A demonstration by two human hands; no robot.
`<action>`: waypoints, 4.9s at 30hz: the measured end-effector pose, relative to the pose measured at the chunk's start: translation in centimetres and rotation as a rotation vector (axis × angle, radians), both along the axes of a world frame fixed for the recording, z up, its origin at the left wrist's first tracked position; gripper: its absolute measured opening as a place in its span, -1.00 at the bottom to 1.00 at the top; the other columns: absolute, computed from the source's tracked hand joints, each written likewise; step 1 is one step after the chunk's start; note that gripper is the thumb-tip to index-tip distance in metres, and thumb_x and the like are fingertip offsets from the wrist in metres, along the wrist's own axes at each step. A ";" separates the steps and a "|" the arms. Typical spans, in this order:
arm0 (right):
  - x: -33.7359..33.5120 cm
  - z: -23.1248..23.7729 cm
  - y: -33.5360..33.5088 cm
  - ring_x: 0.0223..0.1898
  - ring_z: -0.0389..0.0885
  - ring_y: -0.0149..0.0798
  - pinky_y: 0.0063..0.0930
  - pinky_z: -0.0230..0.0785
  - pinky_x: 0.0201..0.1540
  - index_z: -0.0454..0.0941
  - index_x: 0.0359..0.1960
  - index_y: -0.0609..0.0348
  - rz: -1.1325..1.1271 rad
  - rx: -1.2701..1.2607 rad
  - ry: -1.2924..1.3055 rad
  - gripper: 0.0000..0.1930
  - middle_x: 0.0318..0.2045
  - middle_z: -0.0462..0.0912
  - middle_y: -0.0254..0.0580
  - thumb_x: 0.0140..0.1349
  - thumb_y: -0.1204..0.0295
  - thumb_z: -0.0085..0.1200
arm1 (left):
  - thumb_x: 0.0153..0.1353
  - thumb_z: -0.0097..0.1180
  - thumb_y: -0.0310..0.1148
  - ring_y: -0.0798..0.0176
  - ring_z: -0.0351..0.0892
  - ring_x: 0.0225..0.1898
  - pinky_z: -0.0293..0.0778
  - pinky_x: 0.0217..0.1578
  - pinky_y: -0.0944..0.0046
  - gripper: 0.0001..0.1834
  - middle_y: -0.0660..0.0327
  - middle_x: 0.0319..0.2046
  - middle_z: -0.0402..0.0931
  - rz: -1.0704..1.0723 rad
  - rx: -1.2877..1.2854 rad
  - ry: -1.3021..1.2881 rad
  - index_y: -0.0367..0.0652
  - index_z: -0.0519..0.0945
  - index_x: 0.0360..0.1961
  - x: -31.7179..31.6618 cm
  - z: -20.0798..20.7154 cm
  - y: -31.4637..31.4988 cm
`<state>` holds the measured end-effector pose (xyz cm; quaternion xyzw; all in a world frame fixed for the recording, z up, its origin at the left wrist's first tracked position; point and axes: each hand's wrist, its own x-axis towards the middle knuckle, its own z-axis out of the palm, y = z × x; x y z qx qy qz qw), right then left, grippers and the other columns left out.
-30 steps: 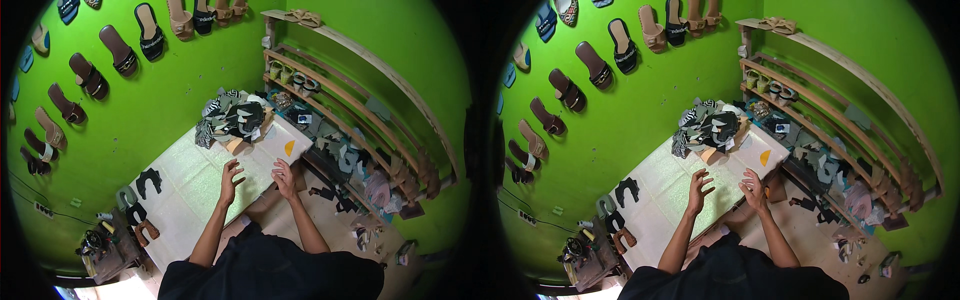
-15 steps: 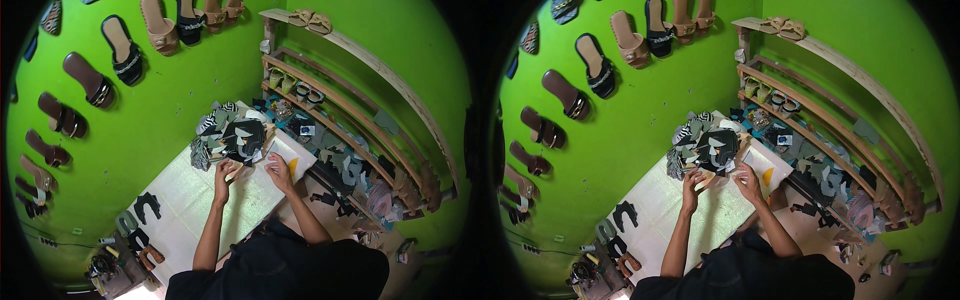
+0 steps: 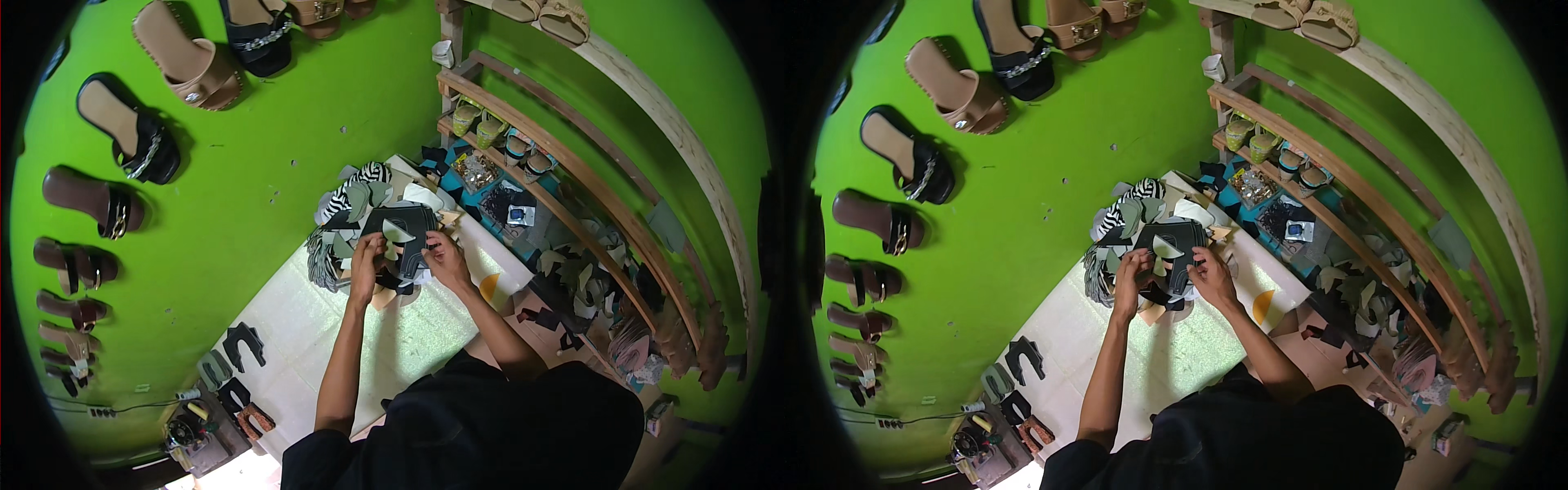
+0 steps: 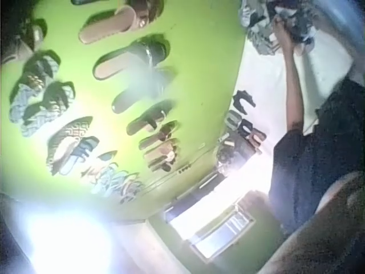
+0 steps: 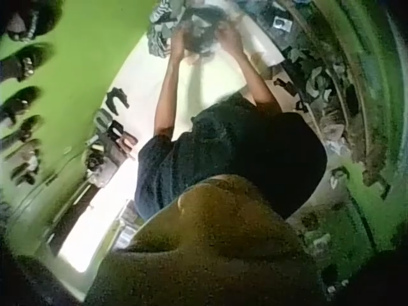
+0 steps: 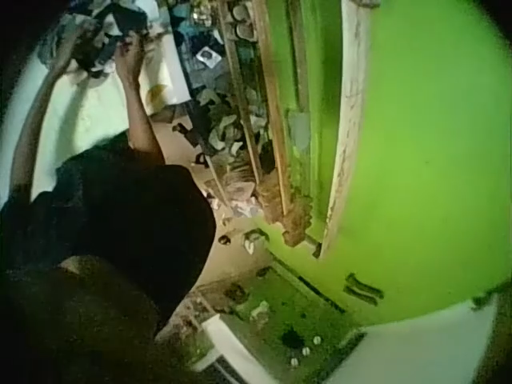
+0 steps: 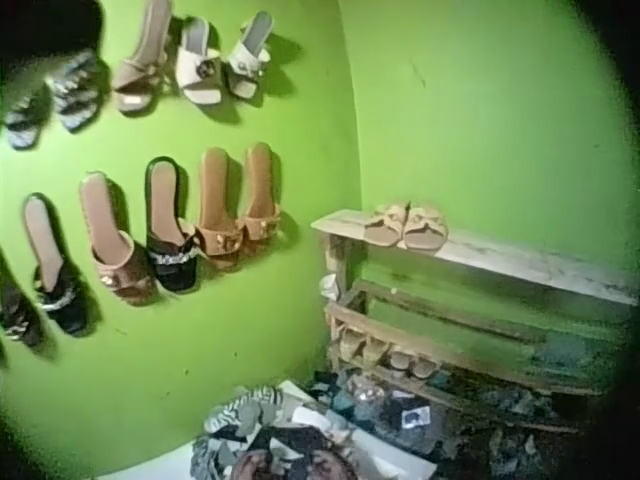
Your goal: Sorting and organizing various cut leather shoe upper components on a workbench.
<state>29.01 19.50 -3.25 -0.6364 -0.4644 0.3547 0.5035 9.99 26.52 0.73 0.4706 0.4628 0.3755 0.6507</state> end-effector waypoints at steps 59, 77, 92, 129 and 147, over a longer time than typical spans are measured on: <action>-3.2 2.1 2.4 -0.34 0.55 -0.50 -0.62 0.41 -0.24 0.45 0.05 0.28 0.514 0.042 0.275 -0.66 -0.30 0.63 -0.26 0.23 0.61 0.13 | 0.10 0.19 -0.72 0.43 0.56 -0.42 0.55 -0.40 0.42 -0.42 0.27 -0.36 0.42 0.476 0.054 0.096 -0.13 0.36 0.14 -11.7 3.4 -11.6; -17.2 3.9 -10.5 -0.43 0.57 -0.48 -0.59 0.44 -0.35 0.56 -0.08 0.20 0.860 -0.023 0.109 -0.72 -0.36 0.59 -0.27 0.15 0.59 0.21 | 0.17 0.12 -0.62 0.41 0.59 -0.36 0.60 -0.34 0.36 -0.63 0.26 -0.37 0.59 0.874 0.001 0.078 -0.14 0.44 0.01 -22.1 1.6 -35.0; -30.3 4.5 -24.1 -0.44 0.46 -0.53 -0.61 0.37 -0.34 0.58 -0.12 0.19 1.029 0.021 0.040 -0.78 -0.45 0.54 -0.37 0.18 0.56 0.18 | 0.17 0.13 -0.65 0.47 0.54 -0.50 0.47 -0.51 0.50 -0.60 0.25 -0.42 0.58 1.041 0.101 0.009 -0.16 0.42 0.03 -32.6 -0.1 -52.5; -51.0 1.8 -19.7 -0.44 0.61 -0.47 -0.58 0.49 -0.35 0.55 -0.11 0.28 0.769 -0.090 0.073 -0.78 -0.47 0.54 -0.31 0.22 0.67 0.02 | 0.16 0.14 -0.65 0.53 0.47 -0.39 0.49 -0.40 0.51 -0.62 0.35 -0.36 0.43 0.767 0.081 0.135 -0.14 0.52 0.02 -58.7 0.6 -38.5; -58.8 0.5 -18.2 -0.43 0.66 -0.42 -0.56 0.51 -0.35 0.56 -0.08 0.21 0.402 -0.151 0.001 -0.77 -0.44 0.55 -0.28 0.25 0.69 0.02 | 0.17 0.13 -0.64 0.50 0.50 -0.37 0.58 -0.36 0.45 -0.65 0.31 -0.33 0.43 0.463 0.034 0.113 -0.17 0.53 0.00 -68.9 -3.4 -28.4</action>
